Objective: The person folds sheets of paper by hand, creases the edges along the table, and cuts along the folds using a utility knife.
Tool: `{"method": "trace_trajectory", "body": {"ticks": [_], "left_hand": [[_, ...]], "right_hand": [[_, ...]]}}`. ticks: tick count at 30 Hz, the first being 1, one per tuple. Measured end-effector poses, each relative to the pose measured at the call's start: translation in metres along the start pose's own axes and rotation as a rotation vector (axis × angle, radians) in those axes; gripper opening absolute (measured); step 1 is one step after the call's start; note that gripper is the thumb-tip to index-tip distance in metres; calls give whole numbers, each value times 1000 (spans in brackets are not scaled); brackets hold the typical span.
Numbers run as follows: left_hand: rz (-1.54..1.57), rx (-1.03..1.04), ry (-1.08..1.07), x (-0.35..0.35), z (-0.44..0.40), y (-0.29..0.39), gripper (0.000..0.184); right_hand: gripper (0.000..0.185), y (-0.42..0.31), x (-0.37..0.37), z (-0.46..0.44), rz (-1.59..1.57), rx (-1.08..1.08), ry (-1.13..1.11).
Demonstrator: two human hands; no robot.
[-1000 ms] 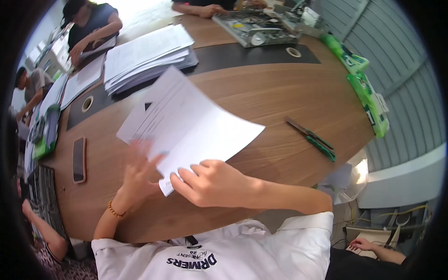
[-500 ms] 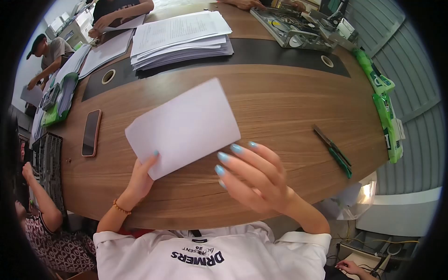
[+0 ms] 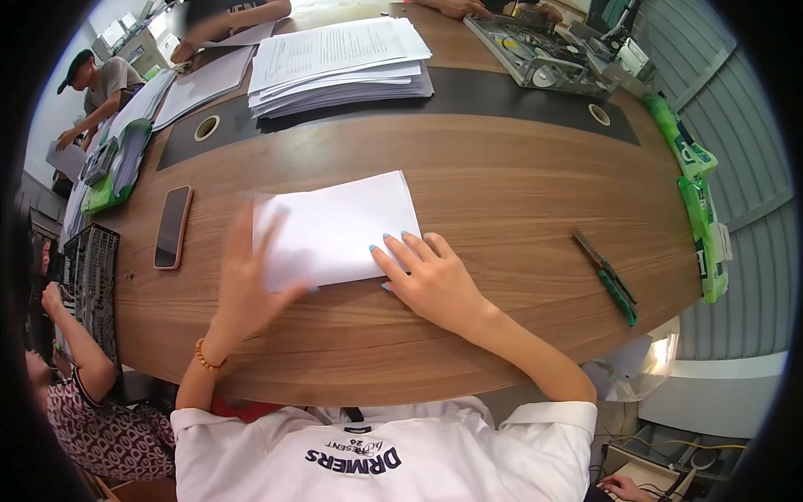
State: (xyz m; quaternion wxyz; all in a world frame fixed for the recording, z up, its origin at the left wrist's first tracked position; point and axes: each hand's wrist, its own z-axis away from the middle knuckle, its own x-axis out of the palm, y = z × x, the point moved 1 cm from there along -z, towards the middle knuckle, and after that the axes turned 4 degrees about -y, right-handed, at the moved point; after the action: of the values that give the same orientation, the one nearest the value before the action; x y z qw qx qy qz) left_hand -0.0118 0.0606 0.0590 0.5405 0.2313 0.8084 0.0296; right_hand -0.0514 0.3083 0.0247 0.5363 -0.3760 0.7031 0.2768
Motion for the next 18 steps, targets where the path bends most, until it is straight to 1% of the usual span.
{"method": "trace_trajectory", "body": {"ticks": [1,2,4,6,8,9,11,12,14,15,16,18], "left_hand": [[-18,136,-295,3,-3,9,80],[-17,138,-293,13,-2,12,80],[-14,270,-457,44,1,13,79],[3,282,-460,53,1,8,77],[21,296,-470,55,1,6,76],[23,300,-481,55,2,7,74],[23,307,-491,55,3,9,73],[27,293,-489,55,3,9,72],[23,284,-483,54,2,10,70],[32,277,-478,54,2,10,70],[42,270,-475,54,3,10,70],[19,295,-480,54,4,10,71]], "right_hand": [[49,-2,1,0,5,2,23],[48,-4,1,0,11,4,46],[47,-5,-4,2,-22,12,14],[46,1,-5,4,-55,31,-16],[48,20,-1,6,-415,205,224],[48,27,2,2,-412,209,224],[54,47,9,-11,-1218,789,277],[54,56,9,-18,-1217,789,282],[62,71,10,-31,-1361,892,110],[58,74,15,-38,-1385,915,136],[58,79,19,-42,-1386,910,143],[45,86,22,-52,-1299,840,-63]]}}
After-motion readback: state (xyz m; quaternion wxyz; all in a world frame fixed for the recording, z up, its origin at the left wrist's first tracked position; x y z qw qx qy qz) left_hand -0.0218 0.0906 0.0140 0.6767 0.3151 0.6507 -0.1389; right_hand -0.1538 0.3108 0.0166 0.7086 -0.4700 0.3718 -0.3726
